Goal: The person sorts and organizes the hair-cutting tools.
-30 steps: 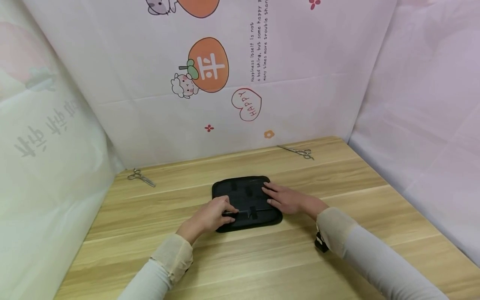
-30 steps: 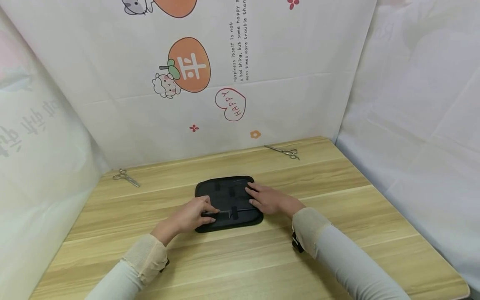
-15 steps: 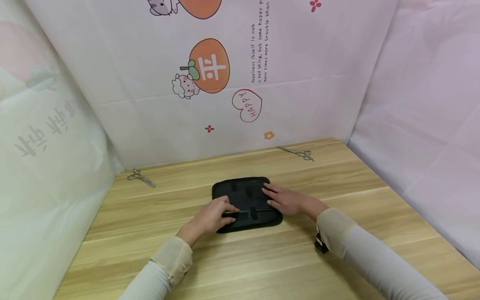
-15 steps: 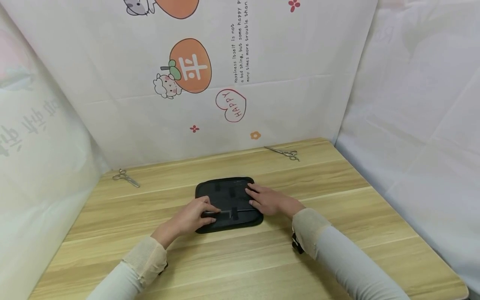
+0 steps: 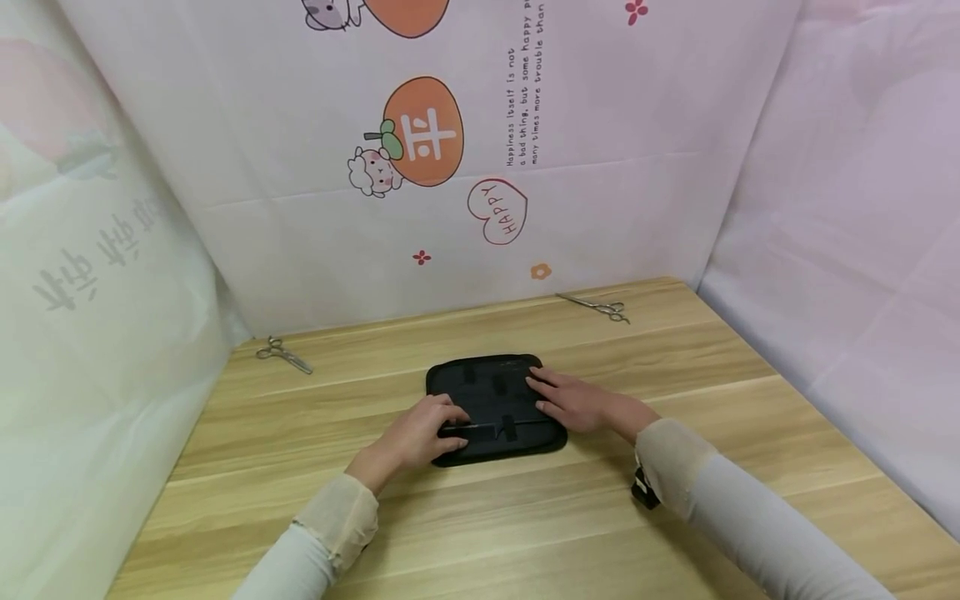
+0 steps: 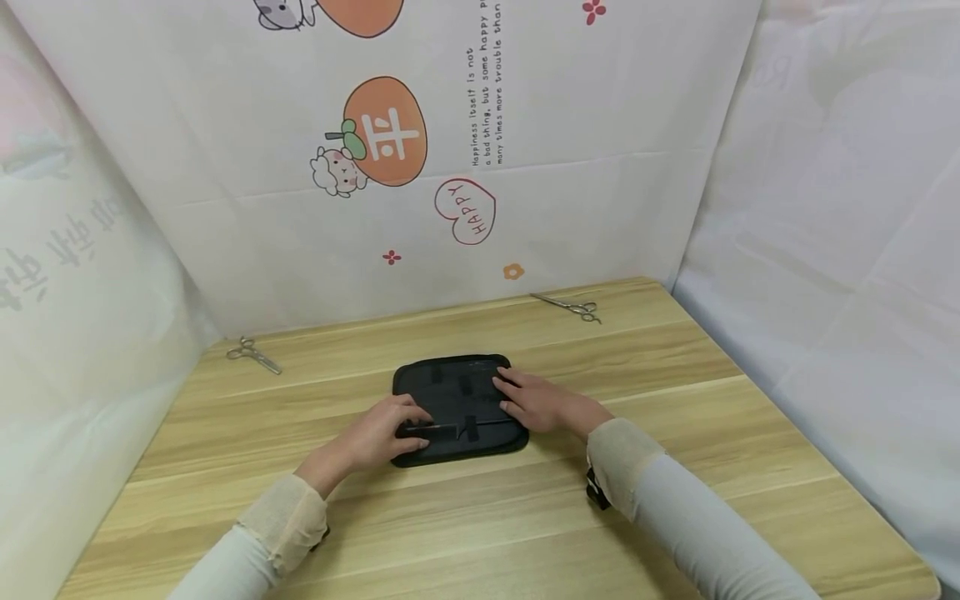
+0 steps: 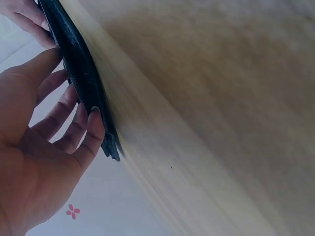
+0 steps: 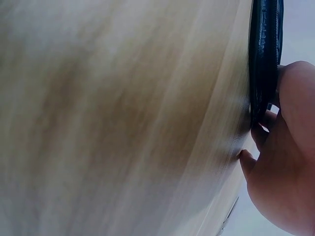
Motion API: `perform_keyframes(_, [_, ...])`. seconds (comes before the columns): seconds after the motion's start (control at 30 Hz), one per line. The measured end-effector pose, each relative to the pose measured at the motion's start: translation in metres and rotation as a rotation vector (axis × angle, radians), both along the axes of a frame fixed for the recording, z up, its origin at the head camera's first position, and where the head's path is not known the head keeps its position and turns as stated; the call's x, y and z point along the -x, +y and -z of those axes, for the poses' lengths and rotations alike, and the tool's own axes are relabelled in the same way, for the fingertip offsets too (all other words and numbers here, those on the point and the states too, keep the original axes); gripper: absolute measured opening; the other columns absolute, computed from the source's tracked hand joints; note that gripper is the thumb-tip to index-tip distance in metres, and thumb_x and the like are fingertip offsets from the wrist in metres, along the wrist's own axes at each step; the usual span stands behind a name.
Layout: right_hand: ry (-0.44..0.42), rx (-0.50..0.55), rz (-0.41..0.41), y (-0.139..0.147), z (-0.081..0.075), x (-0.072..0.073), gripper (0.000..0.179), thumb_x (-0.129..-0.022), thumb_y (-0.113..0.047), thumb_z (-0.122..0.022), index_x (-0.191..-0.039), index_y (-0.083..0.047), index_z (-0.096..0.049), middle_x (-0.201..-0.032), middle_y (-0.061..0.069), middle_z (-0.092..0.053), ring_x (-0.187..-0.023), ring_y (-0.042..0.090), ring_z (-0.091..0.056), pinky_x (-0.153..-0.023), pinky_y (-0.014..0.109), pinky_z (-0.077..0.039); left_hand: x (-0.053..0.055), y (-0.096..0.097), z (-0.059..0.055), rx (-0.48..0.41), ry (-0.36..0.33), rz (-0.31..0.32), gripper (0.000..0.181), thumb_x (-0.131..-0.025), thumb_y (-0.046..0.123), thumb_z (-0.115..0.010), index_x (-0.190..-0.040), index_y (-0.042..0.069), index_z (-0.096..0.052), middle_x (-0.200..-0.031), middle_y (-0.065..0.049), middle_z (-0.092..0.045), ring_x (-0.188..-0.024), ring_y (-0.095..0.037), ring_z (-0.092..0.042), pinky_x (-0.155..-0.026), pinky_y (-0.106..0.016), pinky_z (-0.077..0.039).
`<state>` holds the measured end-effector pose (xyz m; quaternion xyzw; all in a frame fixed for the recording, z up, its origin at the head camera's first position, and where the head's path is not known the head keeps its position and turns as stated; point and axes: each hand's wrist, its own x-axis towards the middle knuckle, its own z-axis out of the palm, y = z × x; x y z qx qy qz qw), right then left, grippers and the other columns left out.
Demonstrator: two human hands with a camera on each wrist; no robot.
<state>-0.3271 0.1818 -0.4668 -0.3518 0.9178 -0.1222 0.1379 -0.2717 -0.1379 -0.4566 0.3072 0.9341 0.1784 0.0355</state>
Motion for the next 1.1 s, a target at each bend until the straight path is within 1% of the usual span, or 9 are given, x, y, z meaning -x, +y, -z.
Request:
perform_keyframes(0.1, [-0.003,0.006,0.002,0.000,0.000,0.000,0.057,-0.113,-0.028,-0.037,-0.161,-0.001,-0.024,-0.168,0.022,-0.014,-0.154,0.042,-0.016,-0.121,0.058,-0.022,0.000,-0.003,0.000,-0.014,-0.020,0.004,0.034,-0.095,0.027,-0.076,-0.124,0.011,-0.072,-0.111,-0.003,-0.063,-0.100,-0.018,-0.059,-0.088,-0.040,-0.052])
perform_keyframes(0.27, [-0.002,0.012,0.000,0.000,0.001,0.000,0.058,-0.113,-0.030,-0.036,-0.162,-0.002,-0.024,-0.169,0.022,-0.013,-0.154,0.042,-0.016,-0.120,0.058,-0.022,0.000,-0.012,-0.001,-0.059,-0.047,0.008,0.032,-0.093,0.023,-0.078,-0.121,0.008,-0.072,-0.107,-0.004,-0.061,-0.098,-0.020,-0.060,-0.088,-0.042,-0.052])
perform_keyframes(0.4, [0.004,0.016,0.002,0.001,0.002,0.001,0.058,-0.113,-0.031,-0.035,-0.161,-0.001,-0.024,-0.168,0.023,-0.013,-0.154,0.043,-0.016,-0.120,0.059,-0.022,0.002,-0.017,0.000,-0.086,-0.042,0.028,0.029,-0.092,0.019,-0.079,-0.117,0.005,-0.072,-0.104,-0.006,-0.062,-0.096,-0.021,-0.060,-0.085,-0.041,-0.052])
perform_keyframes(0.5, [0.010,0.008,0.007,0.002,0.003,0.001,0.058,-0.113,-0.032,-0.035,-0.162,-0.002,-0.024,-0.169,0.021,-0.014,-0.154,0.042,-0.016,-0.121,0.058,-0.022,0.004,-0.020,0.000,-0.111,-0.025,0.055,0.028,-0.091,0.016,-0.080,-0.114,0.002,-0.072,-0.101,-0.007,-0.064,-0.093,-0.022,-0.061,-0.083,-0.039,-0.053])
perform_keyframes(0.63, [0.012,0.004,0.005,0.001,0.003,0.000,0.058,-0.113,-0.032,-0.035,-0.162,-0.003,-0.024,-0.169,0.021,-0.014,-0.154,0.041,-0.017,-0.121,0.057,-0.022,0.004,-0.024,0.001,-0.123,-0.018,0.060,0.024,-0.093,0.015,-0.077,-0.112,0.002,-0.073,-0.100,-0.007,-0.064,-0.092,-0.022,-0.062,-0.081,-0.037,-0.054])
perform_keyframes(0.73, [0.009,0.005,0.006,0.001,0.002,-0.001,0.058,-0.113,-0.031,-0.036,-0.162,-0.002,-0.024,-0.169,0.021,-0.014,-0.154,0.041,-0.017,-0.121,0.058,-0.022,0.003,-0.025,0.001,-0.126,-0.027,0.058,0.018,-0.098,0.014,-0.071,-0.111,0.003,-0.073,-0.101,-0.006,-0.064,-0.093,-0.021,-0.063,-0.082,-0.037,-0.054])
perform_keyframes(0.8, [0.009,0.002,0.009,0.000,0.002,-0.001,0.058,-0.113,-0.031,-0.036,-0.162,-0.002,-0.024,-0.169,0.021,-0.014,-0.154,0.041,-0.016,-0.121,0.058,-0.022,0.004,-0.025,0.000,-0.133,-0.020,0.063,0.015,-0.099,0.011,-0.068,-0.110,0.002,-0.073,-0.100,-0.006,-0.064,-0.092,-0.021,-0.063,-0.081,-0.037,-0.054])
perform_keyframes(0.9, [0.011,0.004,0.008,0.000,0.001,-0.001,0.058,-0.113,-0.031,-0.036,-0.162,-0.002,-0.024,-0.169,0.021,-0.013,-0.154,0.041,-0.016,-0.121,0.058,-0.022,0.005,-0.024,0.000,-0.137,-0.008,0.066,0.013,-0.098,0.008,-0.069,-0.108,0.002,-0.073,-0.098,-0.007,-0.064,-0.090,-0.021,-0.062,-0.080,-0.037,-0.053])
perform_keyframes(1.1, [0.003,0.008,0.008,0.002,0.002,0.000,0.058,-0.113,-0.031,-0.035,-0.162,-0.003,-0.023,-0.169,0.020,-0.013,-0.154,0.041,-0.016,-0.121,0.058,-0.021,0.006,-0.019,0.003,-0.132,-0.006,0.036,0.010,-0.096,0.008,-0.072,-0.105,0.004,-0.072,-0.095,-0.005,-0.062,-0.089,-0.019,-0.061,-0.080,-0.036,-0.053])
